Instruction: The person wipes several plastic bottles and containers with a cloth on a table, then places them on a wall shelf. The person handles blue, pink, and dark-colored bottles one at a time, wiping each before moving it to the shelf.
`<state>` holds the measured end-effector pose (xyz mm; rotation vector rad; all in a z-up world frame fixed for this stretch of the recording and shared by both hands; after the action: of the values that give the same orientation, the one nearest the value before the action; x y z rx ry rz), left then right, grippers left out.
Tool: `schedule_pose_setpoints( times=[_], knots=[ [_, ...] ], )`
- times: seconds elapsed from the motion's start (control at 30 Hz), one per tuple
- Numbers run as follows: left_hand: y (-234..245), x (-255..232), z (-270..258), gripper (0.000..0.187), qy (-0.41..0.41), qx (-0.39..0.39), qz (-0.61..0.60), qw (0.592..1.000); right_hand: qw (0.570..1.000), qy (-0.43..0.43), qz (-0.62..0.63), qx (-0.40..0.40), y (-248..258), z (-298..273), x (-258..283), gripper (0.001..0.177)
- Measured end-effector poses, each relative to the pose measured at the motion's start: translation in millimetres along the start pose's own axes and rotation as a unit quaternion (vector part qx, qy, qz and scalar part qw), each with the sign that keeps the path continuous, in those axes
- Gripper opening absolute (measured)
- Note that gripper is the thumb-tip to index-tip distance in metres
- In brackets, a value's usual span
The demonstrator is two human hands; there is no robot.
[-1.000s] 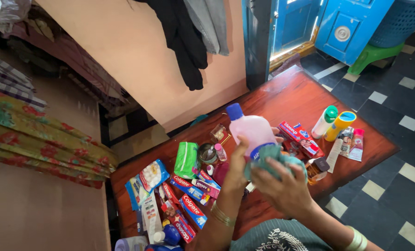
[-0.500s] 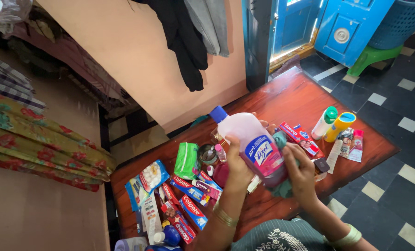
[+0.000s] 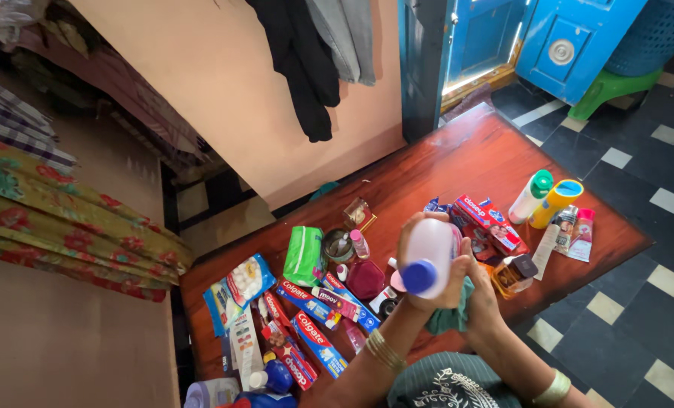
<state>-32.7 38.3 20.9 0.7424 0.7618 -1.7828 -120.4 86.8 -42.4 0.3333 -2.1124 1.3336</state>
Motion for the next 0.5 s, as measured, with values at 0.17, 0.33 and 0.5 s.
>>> schedule_pose_setpoints(
  times=[0.17, 0.33, 0.5],
  knots=[
    [-5.9, 8.8, -0.8, 0.07, -0.153, -0.04, 0.141, 0.977, 0.991, -0.036, 0.116, 0.048, 60.0, 35.7, -31.2, 0.054],
    [-2.3, 12.0, -13.1, 0.059, -0.192, 0.067, 0.176, 0.963, 0.632, -0.213, 0.73, 0.149, 72.9, 52.1, -56.6, 0.049],
    [-4.0, 10.6, -23.4, 0.061, -0.196, 0.159, 0.261, 0.932, 0.52, -0.268, 0.773, 0.245, 65.9, 33.2, -59.6, 0.043]
  ],
)
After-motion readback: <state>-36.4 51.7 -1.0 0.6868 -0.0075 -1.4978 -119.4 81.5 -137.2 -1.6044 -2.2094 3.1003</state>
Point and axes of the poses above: each hand's wrist, its own z-axis towards the middle knuckle, its own y-axis out of the back of the hand, x = y × z, the point moved 1 cm from there along z, towards the middle knuckle, and after that the axes turned 6 degrees about y, right-handed, at the moved point
